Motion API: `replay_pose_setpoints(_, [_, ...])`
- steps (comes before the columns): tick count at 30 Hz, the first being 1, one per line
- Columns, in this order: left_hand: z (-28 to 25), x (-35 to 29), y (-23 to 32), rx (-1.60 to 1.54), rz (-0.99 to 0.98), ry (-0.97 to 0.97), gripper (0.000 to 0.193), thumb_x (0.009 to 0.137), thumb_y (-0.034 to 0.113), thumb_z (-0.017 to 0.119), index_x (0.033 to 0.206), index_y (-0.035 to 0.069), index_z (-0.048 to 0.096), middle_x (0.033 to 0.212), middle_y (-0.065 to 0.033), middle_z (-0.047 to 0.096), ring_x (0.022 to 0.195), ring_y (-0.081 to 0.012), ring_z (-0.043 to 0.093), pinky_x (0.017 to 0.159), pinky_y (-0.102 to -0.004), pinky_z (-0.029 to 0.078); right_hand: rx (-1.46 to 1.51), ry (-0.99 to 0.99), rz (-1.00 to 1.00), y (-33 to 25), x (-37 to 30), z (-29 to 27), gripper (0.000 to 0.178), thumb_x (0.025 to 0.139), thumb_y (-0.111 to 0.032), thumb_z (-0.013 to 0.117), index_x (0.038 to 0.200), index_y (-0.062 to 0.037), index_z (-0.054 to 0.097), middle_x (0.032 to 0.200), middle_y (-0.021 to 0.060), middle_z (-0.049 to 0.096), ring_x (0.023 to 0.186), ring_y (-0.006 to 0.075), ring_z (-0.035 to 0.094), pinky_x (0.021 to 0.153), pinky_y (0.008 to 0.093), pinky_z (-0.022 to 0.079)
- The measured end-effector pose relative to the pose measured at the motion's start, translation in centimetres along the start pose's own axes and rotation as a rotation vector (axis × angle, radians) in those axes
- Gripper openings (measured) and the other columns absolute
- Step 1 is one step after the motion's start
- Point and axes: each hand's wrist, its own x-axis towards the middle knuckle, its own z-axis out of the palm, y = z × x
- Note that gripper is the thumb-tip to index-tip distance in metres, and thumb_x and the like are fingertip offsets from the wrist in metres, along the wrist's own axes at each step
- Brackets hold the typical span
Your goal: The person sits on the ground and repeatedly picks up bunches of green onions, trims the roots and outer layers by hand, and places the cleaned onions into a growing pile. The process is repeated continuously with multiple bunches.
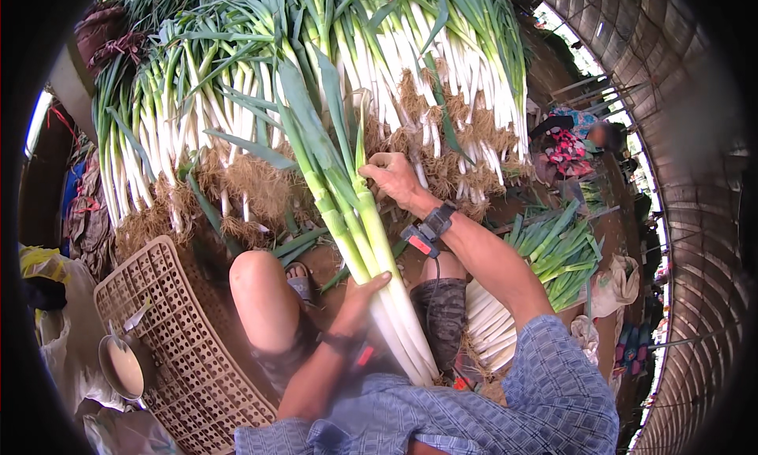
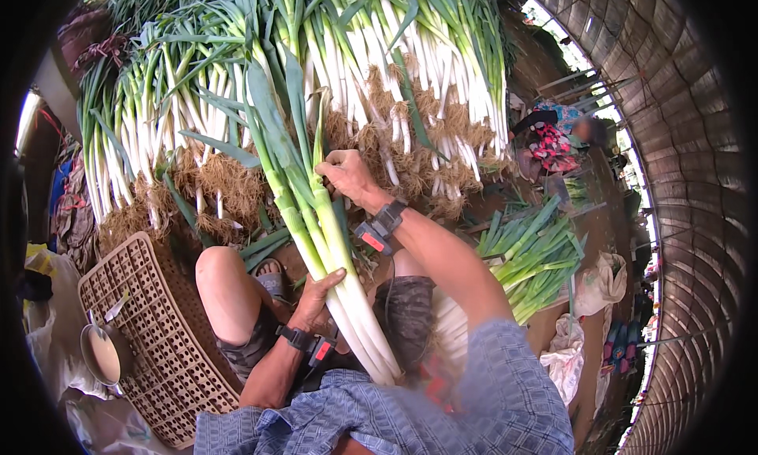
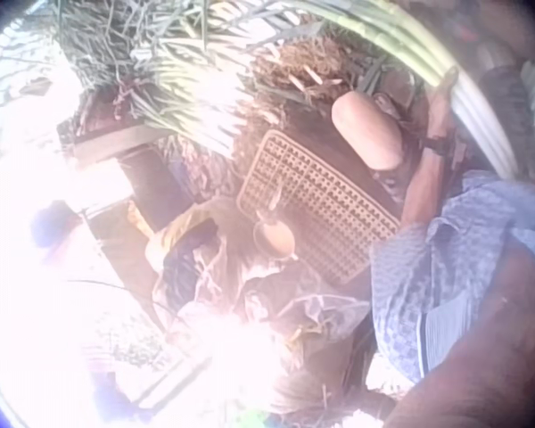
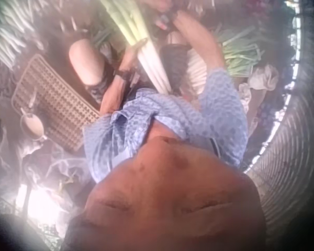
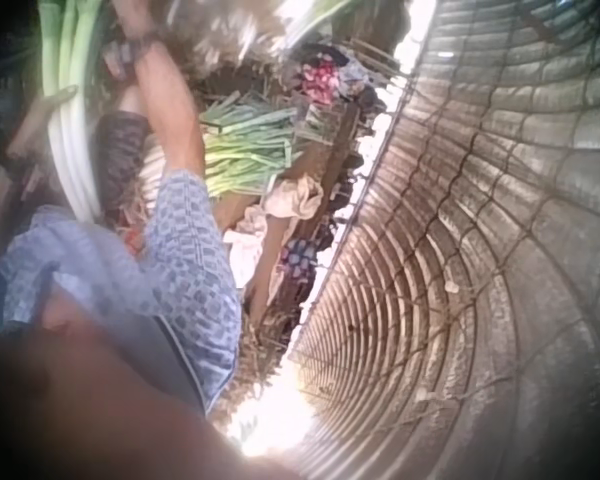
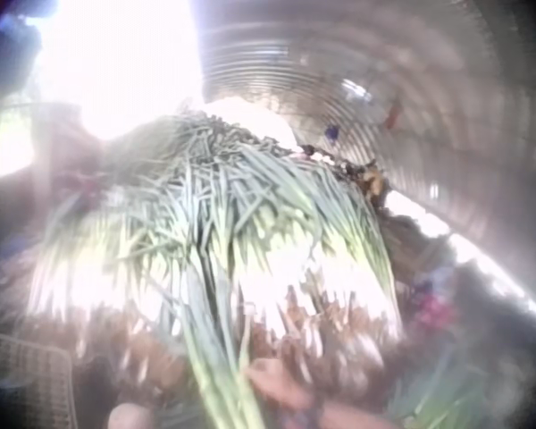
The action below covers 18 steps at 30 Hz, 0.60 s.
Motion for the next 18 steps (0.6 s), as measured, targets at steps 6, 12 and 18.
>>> replay_pose_setpoints(6, [-1.1, 0.4, -0.7, -0.041, -0.014, -0.037, 0.044, 0.090, 0.014, 0.076, 0.126, -0.002, 0.056, 0.107, -0.0142, 0.070, 0.093, -0.0258, 0.072, 0.082, -0.0408, 0.062, 0.168, 0.080, -0.027, 0.3, -0.8, 0.7, 0.023, 0.086, -0.020, 0.072, 0.087, 0.0028, 0.070, 0.070, 0.0054, 0.066, 0.056, 0.0117, 0.062, 0.046, 0.0266, 0.049])
replay_pose_setpoints(12, [-1.2, 0.4, -0.7, -0.075, -0.063, -0.116, 0.043, 0.091, 0.017, 0.074, 0.125, -0.002, 0.057, 0.109, -0.0152, 0.070, 0.096, -0.0271, 0.072, 0.086, -0.0437, 0.062, 0.408, 0.051, 0.004, 0.1, -1.7, 0.3, 0.014, 0.089, -0.015, 0.073, 0.092, -0.0007, 0.071, 0.078, 0.0061, 0.071, 0.059, 0.0115, 0.065, 0.050, 0.0253, 0.052])
replay_pose_setpoints(18, [-1.5, 0.6, -0.8, -0.027, -0.063, -0.127, 0.045, 0.092, 0.022, 0.074, 0.125, -0.003, 0.057, 0.109, -0.0152, 0.070, 0.096, -0.0270, 0.072, 0.086, -0.0426, 0.062, 0.400, -0.022, 0.023, -0.8, -2.2, -0.2, 0.014, 0.091, -0.015, 0.071, 0.094, -0.0008, 0.072, 0.081, 0.0068, 0.073, 0.061, 0.0117, 0.067, 0.053, 0.0257, 0.055])
